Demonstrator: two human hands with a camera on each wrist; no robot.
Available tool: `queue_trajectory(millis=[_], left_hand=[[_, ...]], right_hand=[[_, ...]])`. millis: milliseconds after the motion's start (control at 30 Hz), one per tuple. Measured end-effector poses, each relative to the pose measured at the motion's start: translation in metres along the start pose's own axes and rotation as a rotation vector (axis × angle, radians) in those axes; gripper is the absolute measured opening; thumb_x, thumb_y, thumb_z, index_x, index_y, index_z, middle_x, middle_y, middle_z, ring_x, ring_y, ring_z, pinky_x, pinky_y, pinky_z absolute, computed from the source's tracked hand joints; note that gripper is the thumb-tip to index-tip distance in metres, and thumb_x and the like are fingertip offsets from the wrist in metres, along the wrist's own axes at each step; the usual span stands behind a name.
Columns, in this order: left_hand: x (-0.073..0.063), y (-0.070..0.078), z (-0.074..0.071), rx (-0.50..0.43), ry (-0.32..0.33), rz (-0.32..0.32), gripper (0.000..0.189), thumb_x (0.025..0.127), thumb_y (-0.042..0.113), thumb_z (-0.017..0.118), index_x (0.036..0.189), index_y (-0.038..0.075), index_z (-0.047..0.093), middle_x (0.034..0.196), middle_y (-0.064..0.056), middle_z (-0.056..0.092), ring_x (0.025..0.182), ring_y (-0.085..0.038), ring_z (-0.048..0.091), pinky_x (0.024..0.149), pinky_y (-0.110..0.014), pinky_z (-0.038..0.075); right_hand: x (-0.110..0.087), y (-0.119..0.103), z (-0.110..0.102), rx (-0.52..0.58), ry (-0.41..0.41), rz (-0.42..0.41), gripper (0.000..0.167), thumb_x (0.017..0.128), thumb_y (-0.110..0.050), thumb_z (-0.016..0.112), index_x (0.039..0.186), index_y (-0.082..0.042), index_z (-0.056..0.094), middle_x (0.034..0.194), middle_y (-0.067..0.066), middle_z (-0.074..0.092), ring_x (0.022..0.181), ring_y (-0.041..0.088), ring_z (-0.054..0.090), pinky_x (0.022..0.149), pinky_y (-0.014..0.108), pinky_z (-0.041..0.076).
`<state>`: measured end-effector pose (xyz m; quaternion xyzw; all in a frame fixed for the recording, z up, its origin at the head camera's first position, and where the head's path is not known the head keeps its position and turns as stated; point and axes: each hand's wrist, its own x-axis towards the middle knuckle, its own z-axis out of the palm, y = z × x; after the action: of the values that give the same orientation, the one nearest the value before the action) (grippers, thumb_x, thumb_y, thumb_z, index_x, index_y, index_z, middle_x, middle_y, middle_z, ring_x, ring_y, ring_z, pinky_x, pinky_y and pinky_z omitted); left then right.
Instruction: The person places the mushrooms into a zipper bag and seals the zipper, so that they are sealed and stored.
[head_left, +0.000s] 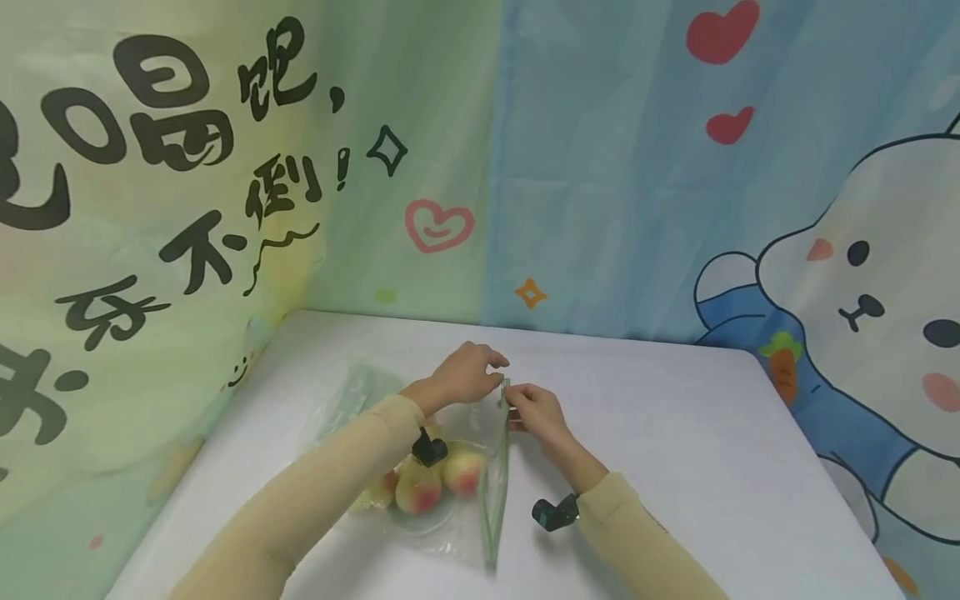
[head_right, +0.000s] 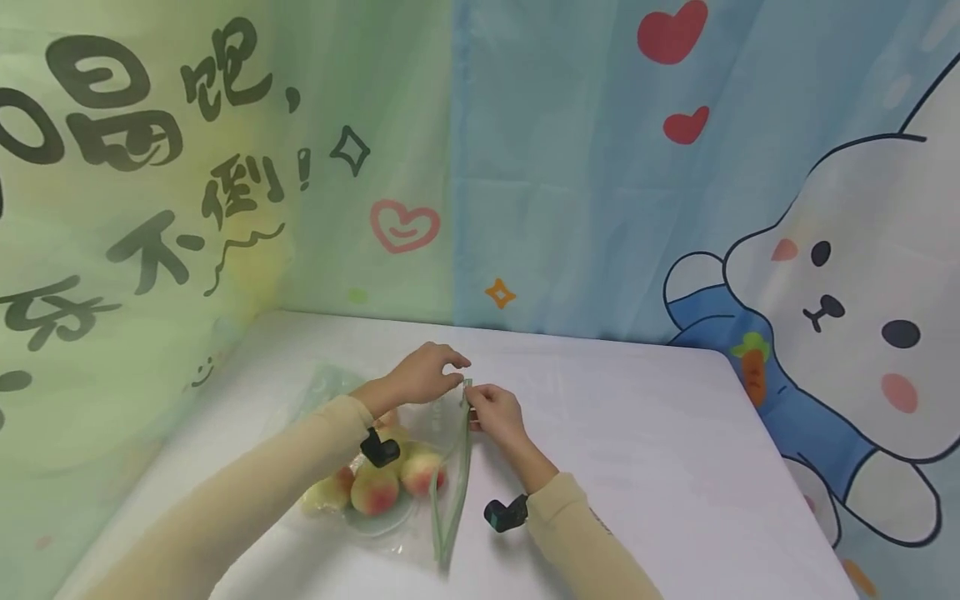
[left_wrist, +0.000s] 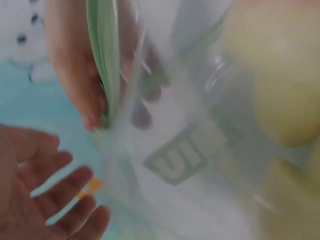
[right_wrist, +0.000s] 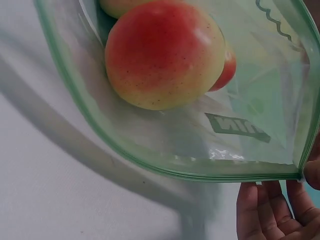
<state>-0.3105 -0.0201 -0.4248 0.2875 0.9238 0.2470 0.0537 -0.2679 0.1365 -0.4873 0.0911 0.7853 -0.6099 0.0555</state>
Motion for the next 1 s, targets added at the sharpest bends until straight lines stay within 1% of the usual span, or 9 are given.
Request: queue_trajectory(millis=[67,167,267,367,433,533,667,800,1000], left_hand=[[0.009,-0.006,0.003,-0.064,-0.073,-0.049,0.028,0.098,0.022,0.057,0.118,0.008,0.069,0.115,-0.006,0.069,0.108,-0.024,0.062,0.089,-0.037,0.051],[0.015,-0.014,0.008,-0.141,-0.12,-0.09,0.022,0.098,0.022,0.057,0.105,0.009,0.073,0.102,-0.002,0.072,0.092,-0.018,0.065,0.08,-0.033,0.052],[0.017,-0.017,0.01,-0.164,-0.134,-0.077,0.017,0.097,0.02,0.058,0.094,0.012,0.073,0.09,0.001,0.071,0.076,-0.013,0.058,0.069,-0.027,0.048],[0.017,-0.016,0.011,-0.165,-0.14,-0.059,0.015,0.096,0.019,0.06,0.092,0.013,0.072,0.089,0.002,0.07,0.072,-0.012,0.054,0.066,-0.026,0.045],[0.017,-0.015,0.011,-0.143,-0.127,-0.05,0.015,0.096,0.019,0.06,0.092,0.013,0.073,0.089,0.002,0.07,0.073,-0.011,0.054,0.067,-0.025,0.046],[0.018,-0.016,0.013,-0.141,-0.092,-0.067,0.015,0.095,0.019,0.061,0.091,0.012,0.073,0.087,0.002,0.071,0.072,-0.011,0.055,0.067,-0.026,0.047],[0.02,-0.018,0.015,-0.136,-0.049,-0.103,0.015,0.095,0.019,0.061,0.091,0.011,0.073,0.087,0.001,0.071,0.072,-0.011,0.055,0.066,-0.026,0.047],[0.022,-0.018,0.016,-0.094,-0.009,-0.105,0.016,0.096,0.021,0.06,0.094,0.011,0.072,0.095,0.0,0.07,0.079,-0.012,0.059,0.071,-0.028,0.049],[0.022,-0.018,0.014,-0.084,0.053,-0.138,0.017,0.096,0.021,0.06,0.096,0.009,0.072,0.103,-0.004,0.068,0.086,-0.016,0.061,0.074,-0.032,0.051]], right_hand=[[-0.001,-0.002,0.002,-0.008,-0.006,-0.008,0.032,0.097,-0.027,0.058,0.109,0.002,0.066,0.1,0.012,0.067,0.08,0.015,0.067,0.07,0.03,0.058],[-0.003,-0.003,0.004,-0.016,-0.01,-0.021,0.032,0.097,-0.027,0.058,0.106,0.002,0.066,0.102,0.012,0.066,0.08,0.016,0.067,0.072,0.031,0.058],[-0.006,-0.003,0.005,-0.022,-0.01,-0.035,0.031,0.097,-0.027,0.059,0.103,0.002,0.066,0.101,0.012,0.067,0.079,0.016,0.066,0.072,0.032,0.058],[-0.008,-0.002,0.004,-0.016,-0.002,-0.044,0.028,0.096,-0.026,0.06,0.097,0.001,0.066,0.095,0.01,0.067,0.075,0.014,0.066,0.071,0.033,0.058],[-0.009,-0.001,0.004,-0.008,-0.001,-0.047,0.025,0.095,-0.023,0.061,0.094,0.002,0.065,0.092,0.01,0.068,0.074,0.014,0.066,0.07,0.033,0.058],[-0.012,0.001,0.004,0.0,-0.014,-0.043,0.023,0.093,-0.021,0.062,0.091,0.002,0.064,0.092,0.01,0.068,0.074,0.016,0.067,0.071,0.035,0.059],[-0.021,0.006,0.003,-0.029,-0.046,-0.023,0.023,0.093,-0.02,0.062,0.09,0.002,0.065,0.092,0.01,0.07,0.079,0.021,0.07,0.072,0.037,0.059],[-0.034,0.012,0.003,-0.058,-0.069,-0.021,0.023,0.092,-0.02,0.063,0.087,0.003,0.065,0.087,0.009,0.071,0.079,0.023,0.07,0.071,0.038,0.059],[-0.055,0.023,0.005,-0.032,-0.126,-0.031,0.022,0.09,-0.017,0.064,0.084,0.005,0.064,0.079,0.006,0.069,0.074,0.018,0.068,0.069,0.039,0.059]])
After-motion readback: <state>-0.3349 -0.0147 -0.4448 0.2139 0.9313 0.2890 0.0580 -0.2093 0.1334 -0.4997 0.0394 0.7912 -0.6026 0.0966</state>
